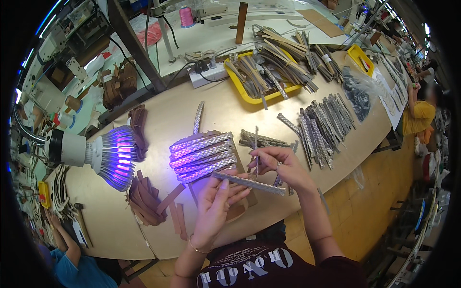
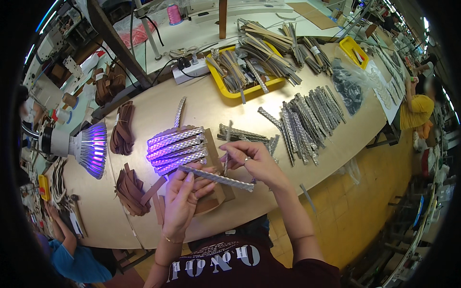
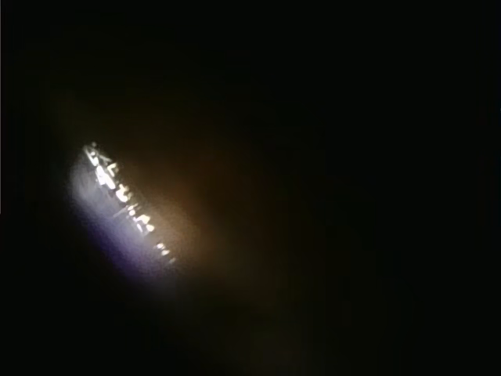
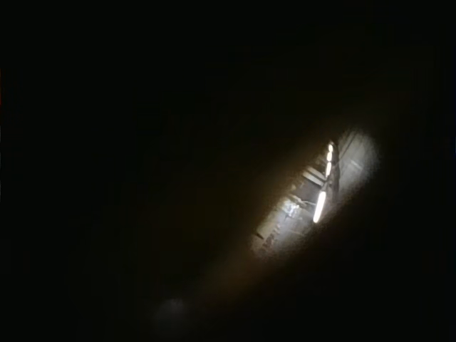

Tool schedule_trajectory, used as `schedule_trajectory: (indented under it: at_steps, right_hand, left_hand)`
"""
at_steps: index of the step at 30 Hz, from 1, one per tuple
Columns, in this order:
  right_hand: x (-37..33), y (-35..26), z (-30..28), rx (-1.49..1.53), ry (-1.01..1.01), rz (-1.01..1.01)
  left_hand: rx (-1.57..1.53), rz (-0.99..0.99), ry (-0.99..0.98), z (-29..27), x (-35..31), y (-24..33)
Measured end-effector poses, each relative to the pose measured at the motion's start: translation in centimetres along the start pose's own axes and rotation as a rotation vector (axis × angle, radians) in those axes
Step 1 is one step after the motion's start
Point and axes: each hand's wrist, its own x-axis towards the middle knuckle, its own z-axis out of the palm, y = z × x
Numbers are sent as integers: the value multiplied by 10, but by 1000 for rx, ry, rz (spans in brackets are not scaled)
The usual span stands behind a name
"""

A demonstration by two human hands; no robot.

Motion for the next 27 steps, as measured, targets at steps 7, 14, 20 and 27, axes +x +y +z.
schedule_trajectory:
  at_steps: [7,14,20,27]
  right_hand:
    - [-22,-5,-1,-911,519,-149]
    - [-46,-46,45,-510,37,-276]
    - [-22,-58,95,-813,96,-475]
    - [-5,-60,112,-1041,110,-656]
  left_hand:
    - [-14,64,15,-14,-24,14]
    - [-118,138,-89,-27,-23,11]
    - [-247,244,-90,-51,-16,21]
    - [-234,280,-29,-71,-15,28]
